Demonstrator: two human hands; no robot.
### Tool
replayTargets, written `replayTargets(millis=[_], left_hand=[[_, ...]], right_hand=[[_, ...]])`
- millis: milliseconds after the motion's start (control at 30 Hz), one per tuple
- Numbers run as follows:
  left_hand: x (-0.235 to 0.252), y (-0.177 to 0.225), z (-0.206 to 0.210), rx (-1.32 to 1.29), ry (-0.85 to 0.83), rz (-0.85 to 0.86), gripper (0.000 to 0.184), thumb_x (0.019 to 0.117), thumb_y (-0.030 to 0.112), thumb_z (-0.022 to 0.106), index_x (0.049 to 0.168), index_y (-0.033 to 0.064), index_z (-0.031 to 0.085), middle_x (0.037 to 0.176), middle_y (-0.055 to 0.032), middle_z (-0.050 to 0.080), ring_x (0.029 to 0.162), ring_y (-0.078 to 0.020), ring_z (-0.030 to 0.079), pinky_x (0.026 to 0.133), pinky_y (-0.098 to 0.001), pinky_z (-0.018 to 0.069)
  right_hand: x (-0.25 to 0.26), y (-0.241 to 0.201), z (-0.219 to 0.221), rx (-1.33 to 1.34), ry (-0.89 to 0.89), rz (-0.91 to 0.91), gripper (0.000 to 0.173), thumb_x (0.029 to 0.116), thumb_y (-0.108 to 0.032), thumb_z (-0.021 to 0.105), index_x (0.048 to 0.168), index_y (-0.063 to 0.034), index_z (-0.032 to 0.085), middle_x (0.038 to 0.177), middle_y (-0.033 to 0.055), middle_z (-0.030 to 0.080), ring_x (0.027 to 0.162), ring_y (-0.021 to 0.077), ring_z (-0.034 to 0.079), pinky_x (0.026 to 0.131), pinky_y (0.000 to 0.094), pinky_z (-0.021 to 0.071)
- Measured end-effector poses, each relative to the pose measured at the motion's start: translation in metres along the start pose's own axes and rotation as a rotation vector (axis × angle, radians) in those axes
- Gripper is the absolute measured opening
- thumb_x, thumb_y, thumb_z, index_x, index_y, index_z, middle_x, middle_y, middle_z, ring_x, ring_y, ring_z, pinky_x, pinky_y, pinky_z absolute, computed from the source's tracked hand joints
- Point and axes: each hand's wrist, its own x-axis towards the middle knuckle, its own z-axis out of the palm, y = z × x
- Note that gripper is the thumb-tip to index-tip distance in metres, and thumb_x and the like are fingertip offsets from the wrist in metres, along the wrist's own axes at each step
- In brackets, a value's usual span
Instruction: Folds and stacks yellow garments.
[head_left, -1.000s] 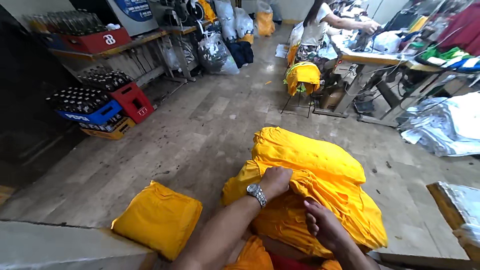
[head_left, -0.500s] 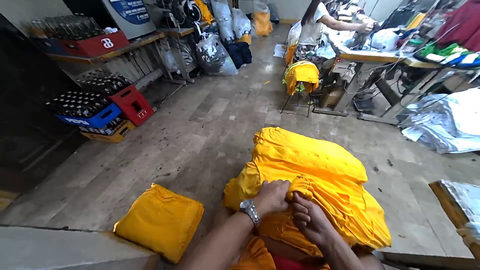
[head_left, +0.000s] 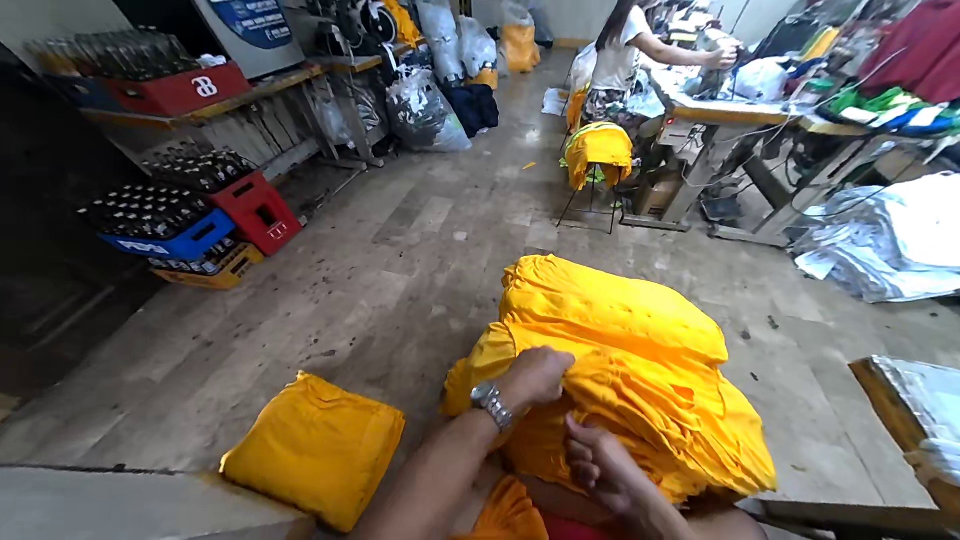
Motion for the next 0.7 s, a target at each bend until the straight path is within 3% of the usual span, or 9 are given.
replayTargets(millis=[133, 233, 333, 400, 433, 533, 600, 633, 700], left_hand=[[-0.019, -0.005, 0.055, -0.109, 0.037, -0.035, 0.069, 0.0842, 0.021, 0.076, 0.145, 0.0018, 0.048, 0.14, -0.0194, 0.058, 0.13, -0.0368, 0.055, 0.109, -0.0603, 0.0405], [-0.006, -0.002, 0.07, -0.126, 0.264, -0.196, 0.039, 0.0889, 0.005, 0.064, 0.128, 0.0051, 0.063, 0.121, -0.0163, 0.07, 0.114, -0.0344, 0.067, 0.097, -0.0563, 0.0509], [0.006, 0.0, 0.039, -0.13, 0.216, -0.198, 0.033, 0.0908, 0.002, 0.061, 0.123, 0.0058, 0.066, 0.115, -0.0179, 0.071, 0.109, -0.037, 0.068, 0.089, -0.0596, 0.0528], [0.007, 0.009, 0.024, -0.088, 0.198, -0.162, 0.023, 0.0919, 0.003, 0.064, 0.115, 0.0034, 0.069, 0.109, -0.0186, 0.071, 0.105, -0.0379, 0.068, 0.087, -0.0592, 0.0532], [0.003, 0.015, 0.021, -0.066, 0.187, -0.16, 0.02, 0.0946, 0.004, 0.062, 0.113, 0.001, 0.069, 0.109, -0.0197, 0.071, 0.106, -0.0386, 0.068, 0.088, -0.0592, 0.0531], [-0.027, 0.031, 0.047, 0.016, 0.44, -0.093, 0.025, 0.1002, 0.013, 0.057, 0.121, 0.0067, 0.069, 0.12, -0.0126, 0.071, 0.116, -0.03, 0.066, 0.102, -0.0525, 0.0489], [-0.043, 0.046, 0.093, -0.042, 0.74, -0.002, 0.024, 0.0936, 0.016, 0.057, 0.105, 0.0122, 0.077, 0.105, -0.0069, 0.074, 0.099, -0.0236, 0.071, 0.085, -0.046, 0.0565], [-0.042, 0.053, 0.115, -0.205, 0.677, 0.003, 0.023, 0.0943, 0.016, 0.057, 0.104, 0.0102, 0.077, 0.099, -0.0057, 0.074, 0.091, -0.0194, 0.071, 0.077, -0.0415, 0.0586], [-0.027, 0.045, 0.138, -0.861, 0.281, -0.076, 0.03, 0.105, 0.013, 0.051, 0.126, -0.0027, 0.064, 0.107, -0.0122, 0.071, 0.086, -0.0165, 0.07, 0.077, -0.0358, 0.0596]], right_hand=[[-0.01, -0.025, 0.005, 0.139, -0.01, -0.035, 0.033, 0.1116, -0.03, 0.04, 0.085, -0.0135, 0.051, 0.053, -0.0073, 0.038, 0.039, 0.0012, 0.037, 0.037, 0.0158, 0.0358], [-0.022, -0.029, 0.006, -0.481, 0.126, -0.313, 0.015, 0.1073, -0.021, 0.05, 0.108, -0.0067, 0.056, 0.062, 0.0, 0.049, 0.045, 0.0089, 0.049, 0.044, 0.0239, 0.0469], [-0.032, -0.044, 0.001, -1.422, 0.411, -0.929, 0.043, 0.0904, -0.034, 0.073, 0.127, -0.0133, 0.07, 0.103, 0.0004, 0.072, 0.092, 0.0162, 0.069, 0.081, 0.0434, 0.0593], [-0.013, -0.056, 0.0, -1.716, 0.459, -1.155, 0.075, 0.0715, -0.041, 0.086, 0.139, -0.0171, 0.064, 0.14, 0.0181, 0.06, 0.132, 0.0442, 0.054, 0.102, 0.0723, 0.0408], [0.003, -0.061, -0.004, -1.801, 0.449, -1.121, 0.08, 0.07, -0.038, 0.089, 0.142, -0.0185, 0.061, 0.147, 0.0191, 0.056, 0.138, 0.0471, 0.047, 0.106, 0.0754, 0.0357], [0.034, -0.076, -0.015, -1.826, 0.41, -0.935, 0.036, 0.0817, -0.016, 0.078, 0.117, -0.0151, 0.073, 0.11, 0.0106, 0.073, 0.102, 0.0333, 0.071, 0.082, 0.0582, 0.0578], [0.032, -0.085, -0.012, -1.745, 0.387, -0.94, 0.029, 0.0809, -0.009, 0.076, 0.11, -0.0119, 0.075, 0.099, 0.0106, 0.073, 0.089, 0.0323, 0.073, 0.072, 0.0573, 0.0592], [0.029, -0.089, -0.007, -1.724, 0.386, -0.976, 0.03, 0.0796, -0.007, 0.075, 0.109, -0.0122, 0.076, 0.097, 0.0096, 0.073, 0.086, 0.0315, 0.072, 0.07, 0.0569, 0.059], [0.017, -0.087, 0.002, -1.692, 0.371, -1.094, 0.03, 0.0771, -0.005, 0.073, 0.106, -0.0127, 0.077, 0.094, 0.008, 0.073, 0.082, 0.0292, 0.072, 0.066, 0.0548, 0.0592]])
